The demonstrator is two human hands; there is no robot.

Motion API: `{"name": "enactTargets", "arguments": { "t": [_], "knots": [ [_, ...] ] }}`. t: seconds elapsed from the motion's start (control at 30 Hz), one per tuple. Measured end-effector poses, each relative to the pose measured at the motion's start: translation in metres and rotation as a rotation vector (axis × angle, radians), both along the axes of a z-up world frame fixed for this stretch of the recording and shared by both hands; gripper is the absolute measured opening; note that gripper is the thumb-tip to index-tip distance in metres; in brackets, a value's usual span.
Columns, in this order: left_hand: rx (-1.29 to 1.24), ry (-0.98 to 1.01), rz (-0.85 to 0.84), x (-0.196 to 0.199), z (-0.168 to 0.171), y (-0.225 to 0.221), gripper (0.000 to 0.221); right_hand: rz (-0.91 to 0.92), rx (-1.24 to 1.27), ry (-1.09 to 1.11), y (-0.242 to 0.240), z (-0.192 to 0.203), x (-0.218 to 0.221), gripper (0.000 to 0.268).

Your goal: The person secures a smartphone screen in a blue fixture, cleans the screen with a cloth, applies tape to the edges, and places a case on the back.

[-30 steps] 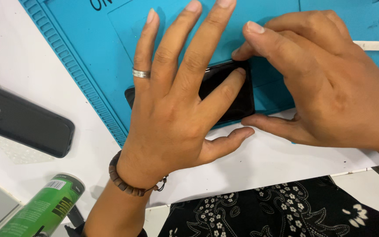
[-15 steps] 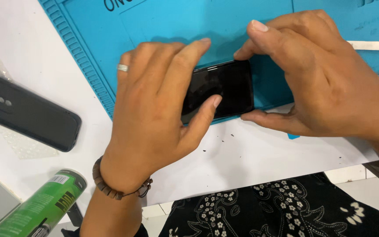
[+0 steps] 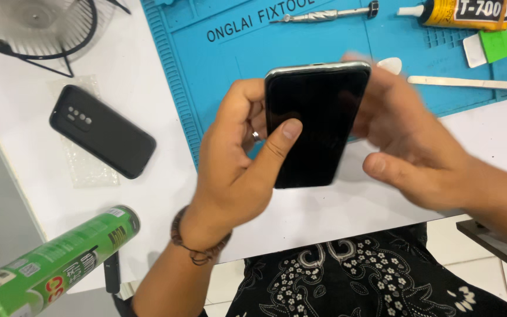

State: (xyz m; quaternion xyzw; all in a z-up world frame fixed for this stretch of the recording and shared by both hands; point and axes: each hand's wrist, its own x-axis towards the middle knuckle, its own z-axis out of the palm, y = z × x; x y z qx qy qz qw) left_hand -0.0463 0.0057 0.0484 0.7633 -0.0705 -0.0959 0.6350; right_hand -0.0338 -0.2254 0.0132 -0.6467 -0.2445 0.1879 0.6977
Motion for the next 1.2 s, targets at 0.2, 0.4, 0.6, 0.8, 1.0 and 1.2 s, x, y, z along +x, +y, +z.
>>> {"name": "enactTargets", "arguments": {
  "t": [0.2,0.4,0.6,0.8,1.0,1.2],
  "knots": [
    [-0.017,0.021,0.210,-0.040,0.005,0.002,0.033,-0.078,-0.224,0.212,0.003,-0.014,-0.052,0.046],
    [-0.056,0.082,0.156,-0.056,0.002,0.024,0.031,-0.091,-0.410,-0.042,-0.006,-0.021,-0.071,0.052],
    [-0.065,0.099,0.163,-0.061,-0.001,0.029,0.031,-0.089,-0.476,-0.167,-0.005,-0.020,-0.075,0.059],
    [-0.068,0.110,0.207,-0.062,-0.010,0.028,0.027,-0.086,-0.543,-0.198,-0.006,-0.021,-0.075,0.060],
    [-0.074,0.120,0.230,-0.062,-0.016,0.027,0.024,-0.089,-0.583,-0.204,-0.007,-0.024,-0.077,0.060],
    [-0.079,0.132,0.235,-0.062,-0.017,0.026,0.022,-0.103,-0.602,-0.206,-0.007,-0.025,-0.080,0.061]
  ]
}}
